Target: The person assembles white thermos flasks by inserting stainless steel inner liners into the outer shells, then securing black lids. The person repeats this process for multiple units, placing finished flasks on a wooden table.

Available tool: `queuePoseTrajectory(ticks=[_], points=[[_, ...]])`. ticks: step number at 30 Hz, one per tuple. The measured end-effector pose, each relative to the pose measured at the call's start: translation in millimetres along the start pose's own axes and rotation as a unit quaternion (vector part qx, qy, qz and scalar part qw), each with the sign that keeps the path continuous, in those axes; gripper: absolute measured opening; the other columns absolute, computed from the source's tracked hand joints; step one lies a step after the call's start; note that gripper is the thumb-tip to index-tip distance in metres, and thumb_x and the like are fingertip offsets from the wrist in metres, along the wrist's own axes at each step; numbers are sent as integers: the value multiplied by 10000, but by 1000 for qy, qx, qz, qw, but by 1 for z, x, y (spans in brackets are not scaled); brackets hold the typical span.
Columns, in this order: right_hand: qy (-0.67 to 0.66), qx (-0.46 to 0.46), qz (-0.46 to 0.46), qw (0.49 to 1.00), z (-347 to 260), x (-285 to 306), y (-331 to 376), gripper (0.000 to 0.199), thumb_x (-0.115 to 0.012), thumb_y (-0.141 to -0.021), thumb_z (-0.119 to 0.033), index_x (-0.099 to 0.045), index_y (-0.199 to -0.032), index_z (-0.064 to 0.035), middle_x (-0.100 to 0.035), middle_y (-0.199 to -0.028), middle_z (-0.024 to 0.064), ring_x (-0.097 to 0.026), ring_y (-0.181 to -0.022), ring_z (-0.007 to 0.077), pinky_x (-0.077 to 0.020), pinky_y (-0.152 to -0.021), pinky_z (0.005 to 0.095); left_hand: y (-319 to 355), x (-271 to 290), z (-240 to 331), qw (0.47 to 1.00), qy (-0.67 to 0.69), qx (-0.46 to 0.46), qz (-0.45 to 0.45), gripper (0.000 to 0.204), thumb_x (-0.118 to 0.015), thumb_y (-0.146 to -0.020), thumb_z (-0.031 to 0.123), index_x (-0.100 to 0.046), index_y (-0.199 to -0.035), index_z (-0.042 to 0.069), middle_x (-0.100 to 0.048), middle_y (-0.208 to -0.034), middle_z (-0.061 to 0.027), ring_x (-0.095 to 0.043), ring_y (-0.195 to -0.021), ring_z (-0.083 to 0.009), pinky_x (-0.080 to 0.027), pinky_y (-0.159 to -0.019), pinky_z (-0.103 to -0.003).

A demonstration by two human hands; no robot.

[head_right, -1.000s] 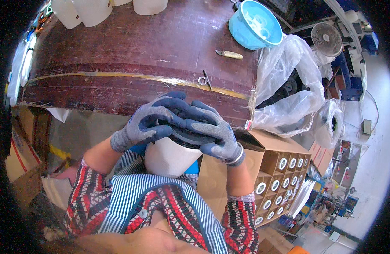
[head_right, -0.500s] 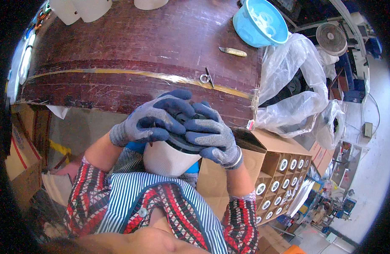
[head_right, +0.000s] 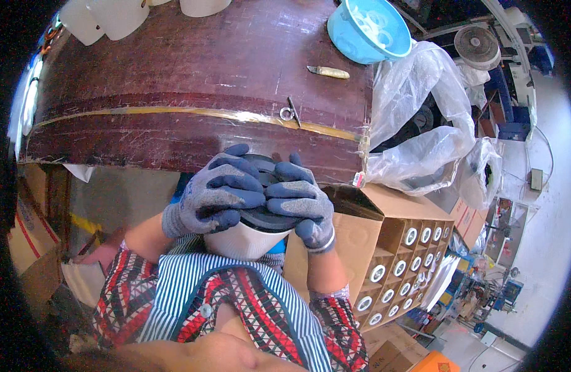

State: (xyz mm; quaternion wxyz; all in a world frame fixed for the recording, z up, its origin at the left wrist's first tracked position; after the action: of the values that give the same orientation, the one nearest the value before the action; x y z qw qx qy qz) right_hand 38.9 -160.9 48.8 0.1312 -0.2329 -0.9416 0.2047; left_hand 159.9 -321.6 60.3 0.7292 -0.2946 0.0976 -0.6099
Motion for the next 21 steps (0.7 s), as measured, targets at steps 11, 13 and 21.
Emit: queuePoseTrajectory(ticks=[11, 13, 21], points=[[106, 17, 80, 991, -30, -11, 5, 278, -693, -844, -298, -799, -972, -75, -766, -1059, 145, -703, -1064, 361, -381, -1134, 585, 7, 0, 13, 996, -80, 10, 23, 352, -739, -862, 272, -747, -1195, 156, -674, -1194, -82, -610, -1155, -328, -337, -1163, -614], [40, 2, 108, 993, -20, -9, 5, 249, -726, -798, -295, -799, -897, -79, -778, -954, 128, -722, -992, 349, -358, -1149, 582, 6, -5, 16, 991, -130, 12, 25, 350, -743, -856, 286, -746, -1183, 163, -671, -1180, -77, -611, -1147, -324, -338, -1161, -627], [97, -38, 110, 989, -26, 0, 8, 488, -575, -995, -528, -775, -1054, -87, -753, -1116, 167, -619, -1244, 414, -308, -1177, 601, -3, 14, -26, 992, 47, 99, 60, 492, -618, -968, 447, -686, -1282, 74, -632, -1361, -170, -539, -1317, -422, -360, -1168, -514]])
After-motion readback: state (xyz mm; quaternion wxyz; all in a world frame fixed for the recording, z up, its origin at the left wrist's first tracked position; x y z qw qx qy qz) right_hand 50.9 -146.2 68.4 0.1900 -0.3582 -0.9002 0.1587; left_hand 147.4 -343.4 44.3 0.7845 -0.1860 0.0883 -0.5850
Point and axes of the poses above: each hand's wrist, its own y-axis away from the middle knuckle, its own x-axis out of the back of the hand, z = x × y, the point moved 7 cm from there along -y, towards the middle knuckle
